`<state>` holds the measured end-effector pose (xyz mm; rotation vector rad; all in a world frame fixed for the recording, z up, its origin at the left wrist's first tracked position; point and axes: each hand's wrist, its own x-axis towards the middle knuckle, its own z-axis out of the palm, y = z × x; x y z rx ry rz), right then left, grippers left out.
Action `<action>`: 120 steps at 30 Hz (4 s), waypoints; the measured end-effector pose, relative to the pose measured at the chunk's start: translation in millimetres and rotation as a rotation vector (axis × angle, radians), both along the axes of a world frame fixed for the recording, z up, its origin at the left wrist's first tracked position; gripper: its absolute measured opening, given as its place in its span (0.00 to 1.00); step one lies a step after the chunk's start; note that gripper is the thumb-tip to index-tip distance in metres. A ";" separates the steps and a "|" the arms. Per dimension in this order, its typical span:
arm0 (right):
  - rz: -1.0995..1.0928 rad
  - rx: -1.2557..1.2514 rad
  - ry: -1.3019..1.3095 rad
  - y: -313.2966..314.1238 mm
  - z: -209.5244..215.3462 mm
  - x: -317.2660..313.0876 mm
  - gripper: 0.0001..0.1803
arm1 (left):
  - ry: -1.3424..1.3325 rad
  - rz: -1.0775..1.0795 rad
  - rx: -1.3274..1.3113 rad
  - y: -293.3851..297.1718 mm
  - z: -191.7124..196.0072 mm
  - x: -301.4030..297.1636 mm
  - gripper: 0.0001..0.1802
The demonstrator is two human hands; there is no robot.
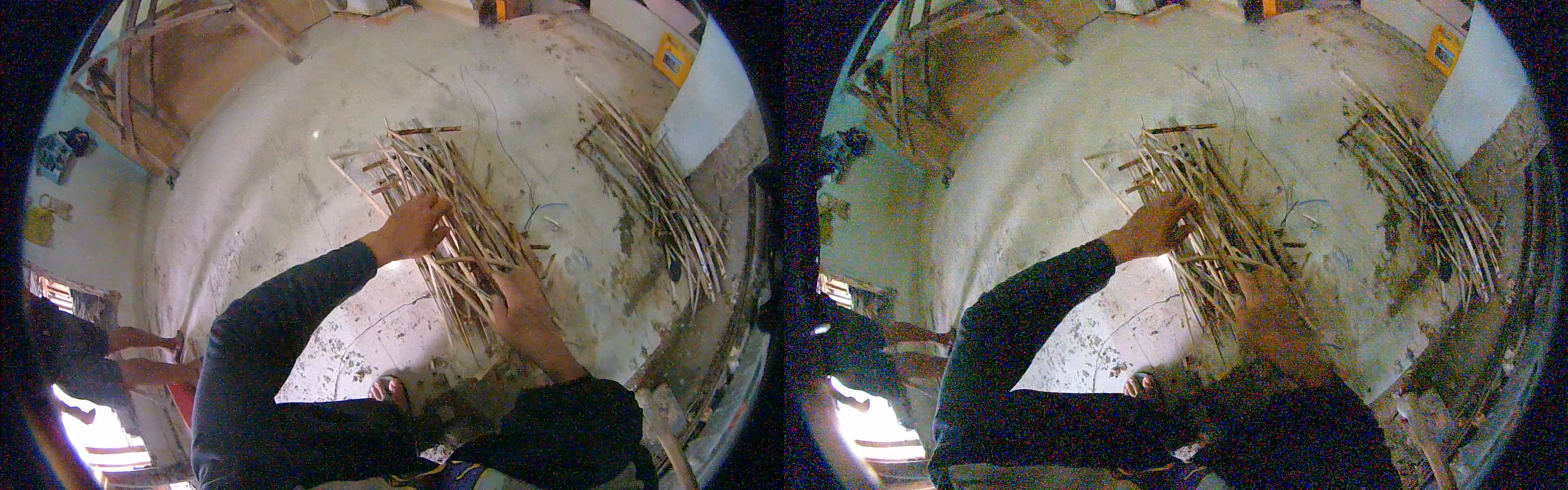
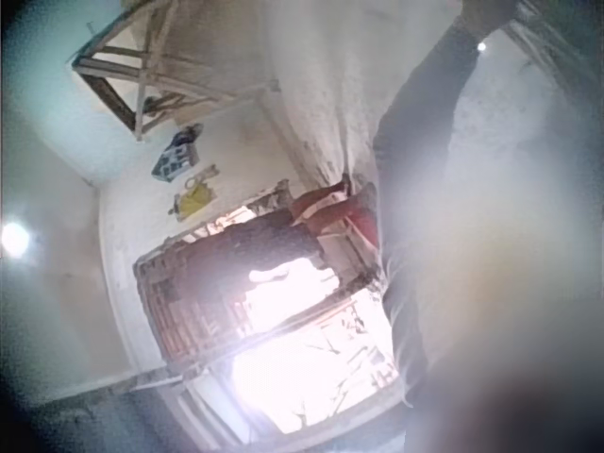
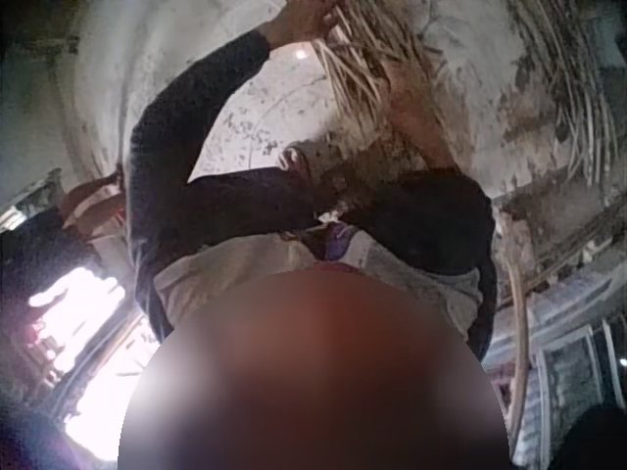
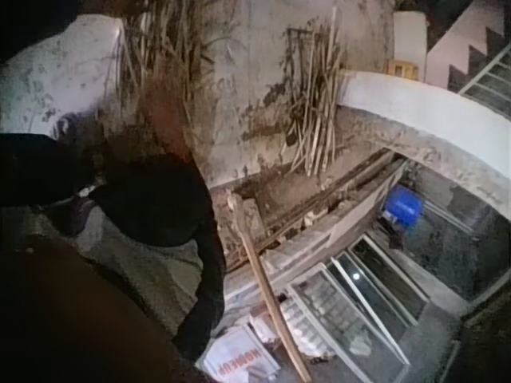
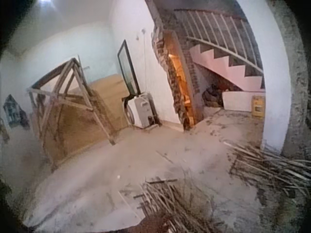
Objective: The person sits on the floor and weaves thin bamboo strips into a flat rectangular frame. They repeatedly pick up strips, interlace them through the existing structure, and adjust the alignment by hand.
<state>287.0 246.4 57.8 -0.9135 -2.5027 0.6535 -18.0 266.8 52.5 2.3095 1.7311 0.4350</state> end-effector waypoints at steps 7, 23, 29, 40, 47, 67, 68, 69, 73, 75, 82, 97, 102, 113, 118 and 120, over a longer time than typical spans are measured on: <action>-0.204 0.033 0.072 33.1 -15.4 15.8 0.26 | 0.020 0.048 0.154 -17.1 3.7 -6.4 0.22; -0.347 -0.425 -0.027 40.9 -35.4 8.5 0.32 | -1.265 0.863 -0.423 -48.1 -12.1 -30.1 0.13; -0.335 -0.392 0.157 30.7 -33.9 8.1 0.29 | -1.277 0.815 -0.273 -45.1 -4.1 -20.9 0.12; -0.415 -0.399 0.199 31.4 -45.1 12.3 0.24 | -1.085 0.529 -0.410 -8.9 4.5 -40.7 0.19; -0.302 -0.422 0.056 36.3 -29.0 16.3 0.35 | -1.086 0.556 -0.804 0.8 -17.3 -29.4 0.26; -0.158 -0.209 -0.140 28.1 -37.5 53.7 0.37 | -0.162 0.500 -0.829 -6.8 47.1 3.7 0.27; -0.140 -0.189 -0.161 29.2 -36.1 52.3 0.37 | 0.137 0.422 -0.579 -2.1 49.4 4.8 0.26; -0.155 -0.130 -0.135 29.9 -34.7 49.8 0.37 | 0.435 0.340 -0.305 0.5 49.4 6.7 0.24; -0.150 -0.140 -0.242 30.5 -23.7 46.4 0.36 | 0.197 0.039 0.254 17.7 26.4 20.5 0.25; -0.109 -0.214 -0.384 33.6 -12.6 49.5 0.35 | 0.329 -0.101 0.037 28.1 10.8 25.3 0.29; -0.007 -0.088 0.193 76.2 84.1 87.3 0.25 | 0.376 -0.142 -0.258 36.2 -4.2 28.8 0.27; 0.205 0.154 0.907 20.2 198.2 104.4 0.23 | 0.353 -0.250 -0.200 39.6 -30.8 21.3 0.28; 0.182 0.219 0.887 -5.0 218.7 96.0 0.23 | 0.346 -0.206 -0.134 35.0 -37.9 26.9 0.24; 0.135 0.342 0.746 -59.4 273.7 57.8 0.22 | 0.184 -0.214 -0.171 48.5 -60.9 26.2 0.25; 0.073 0.372 0.578 -79.3 302.1 46.2 0.22 | 0.266 -0.251 -0.156 47.5 -51.2 27.9 0.27; 0.062 0.382 0.504 -83.7 312.2 39.6 0.21 | 0.259 -0.249 -0.092 41.2 -48.0 26.7 0.27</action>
